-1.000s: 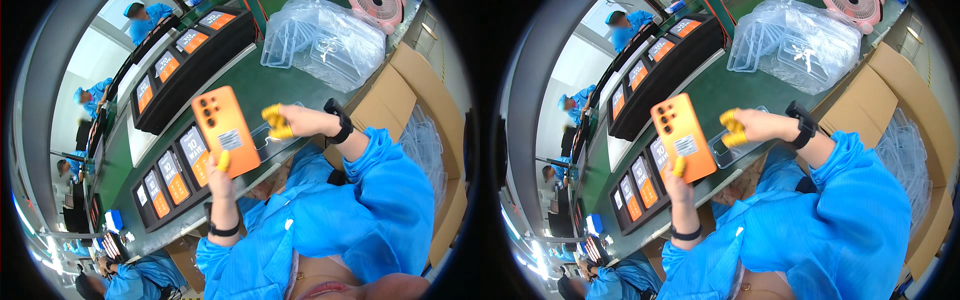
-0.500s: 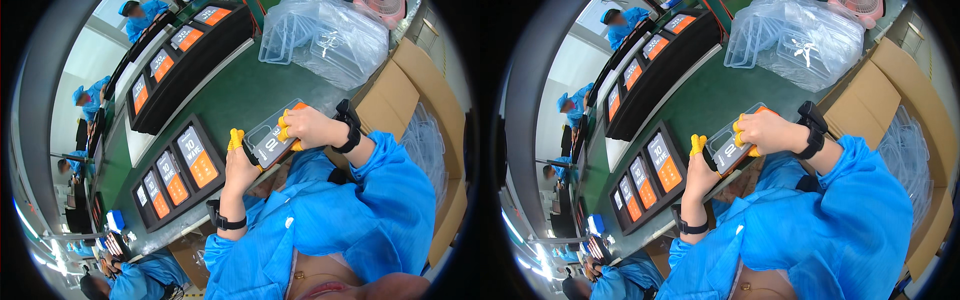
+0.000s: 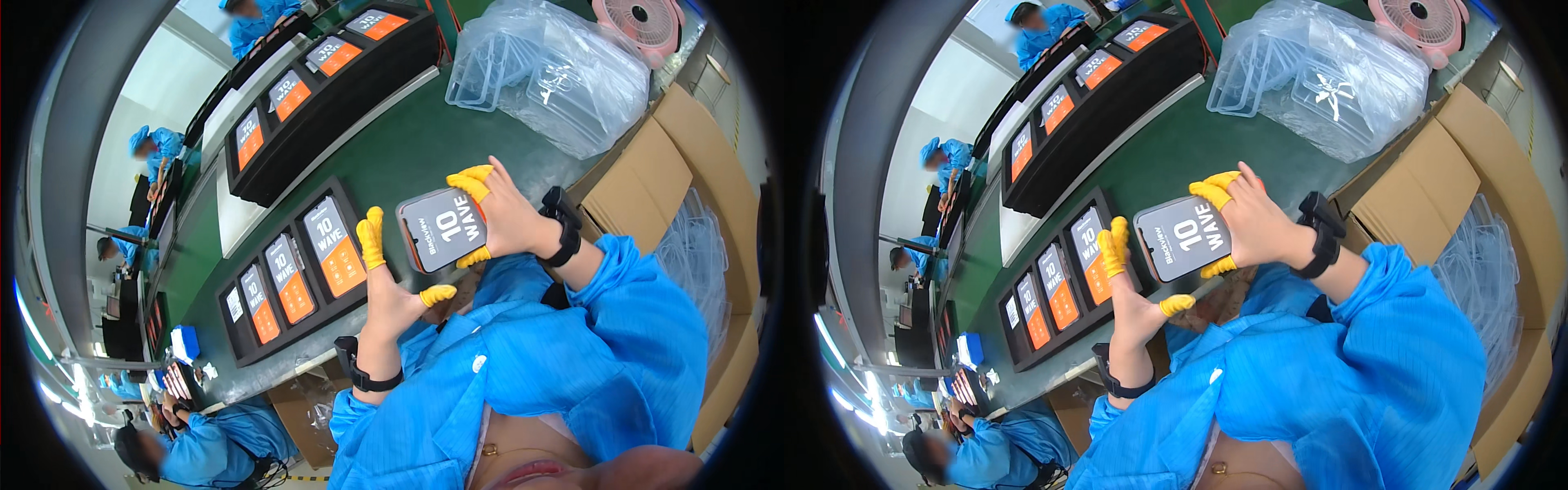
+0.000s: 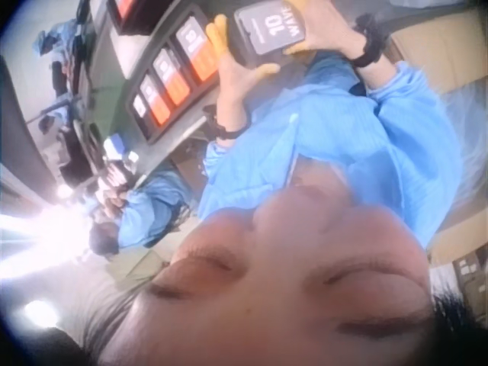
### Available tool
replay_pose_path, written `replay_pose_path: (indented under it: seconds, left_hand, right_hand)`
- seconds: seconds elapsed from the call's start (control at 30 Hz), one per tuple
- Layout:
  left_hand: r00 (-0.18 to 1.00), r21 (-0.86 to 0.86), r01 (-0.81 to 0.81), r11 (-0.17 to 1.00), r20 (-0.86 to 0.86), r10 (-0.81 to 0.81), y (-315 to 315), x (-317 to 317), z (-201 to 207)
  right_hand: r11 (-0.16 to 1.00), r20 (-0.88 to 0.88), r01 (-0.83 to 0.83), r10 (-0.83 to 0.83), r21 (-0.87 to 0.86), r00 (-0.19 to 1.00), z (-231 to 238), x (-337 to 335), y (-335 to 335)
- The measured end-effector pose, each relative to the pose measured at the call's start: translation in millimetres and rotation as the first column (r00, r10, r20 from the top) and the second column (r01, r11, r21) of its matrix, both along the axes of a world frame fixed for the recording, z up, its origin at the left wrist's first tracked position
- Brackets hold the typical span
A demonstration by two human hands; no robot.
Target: The recorder is assembling smartphone components by placing protective films and covers on the devices at a factory workstation.
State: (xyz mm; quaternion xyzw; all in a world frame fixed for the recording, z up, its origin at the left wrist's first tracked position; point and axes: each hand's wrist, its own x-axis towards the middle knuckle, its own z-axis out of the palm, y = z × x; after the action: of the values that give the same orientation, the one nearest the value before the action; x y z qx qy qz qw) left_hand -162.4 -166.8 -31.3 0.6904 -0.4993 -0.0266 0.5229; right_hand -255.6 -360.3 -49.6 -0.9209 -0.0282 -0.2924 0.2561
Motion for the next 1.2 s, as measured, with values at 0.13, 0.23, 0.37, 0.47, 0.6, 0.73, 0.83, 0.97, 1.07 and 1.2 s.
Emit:
replay_pose_path:
  seconds: [0.13,0.23,0.37,0.47,0.6,0.73,0.83,0.97,1.07,1.2]
  left_hand:
    - [0.907,0.019,0.138,0.99,-0.405,-0.118,2.4,-17.5,-6.0]
    - [0.905,0.01,-0.056,0.998,-0.421,0.055,-4.8,-27.0,-2.5]
    - [0.926,-0.007,-0.207,0.978,-0.324,0.194,-10.4,-25.4,-2.9]
    - [0.934,0.001,-0.255,0.967,-0.257,0.247,-10.7,-24.9,-6.3]
    - [0.935,0.027,-0.304,0.952,-0.181,0.304,-12.4,-25.3,-3.2]
    - [0.947,-0.051,-0.274,0.96,-0.188,0.26,-9.9,-17.9,-11.9]
    - [0.945,0.021,-0.309,0.951,-0.11,0.309,-7.9,-19.3,-9.7]
    - [0.957,0.087,-0.151,0.985,-0.238,0.168,5.5,-5.0,-7.1]
    - [0.763,-0.406,0.105,0.908,-0.553,-0.336,0.1,-15.0,-3.0]
    - [0.931,0.182,0.319,0.93,-0.246,-0.271,-8.5,-34.9,-27.0]
  right_hand:
    - [0.992,0.15,0.122,-0.126,0.033,0.981,-6.0,0.2,14.7]
    - [0.987,0.182,0.162,-0.162,0.018,0.97,-5.4,1.8,21.3]
    - [0.992,0.122,0.129,-0.128,0.003,0.984,2.6,-1.9,18.4]
    - [0.988,0.005,0.0,0.0,0.156,1.0,15.0,-2.9,7.8]
    - [0.995,-0.045,0.026,-0.022,0.098,0.999,19.8,1.8,2.1]
    - [0.984,-0.005,0.128,-0.129,0.122,0.992,21.6,-3.8,15.7]
    - [0.982,0.094,0.157,-0.167,0.109,0.981,15.1,-3.1,19.3]
    - [0.975,0.096,0.165,-0.18,0.151,0.979,20.3,-5.0,25.1]
    - [0.955,0.113,0.145,-0.18,0.259,0.977,21.1,-9.7,23.9]
    - [0.486,0.26,-0.265,0.08,0.833,0.962,21.1,-10.9,35.5]
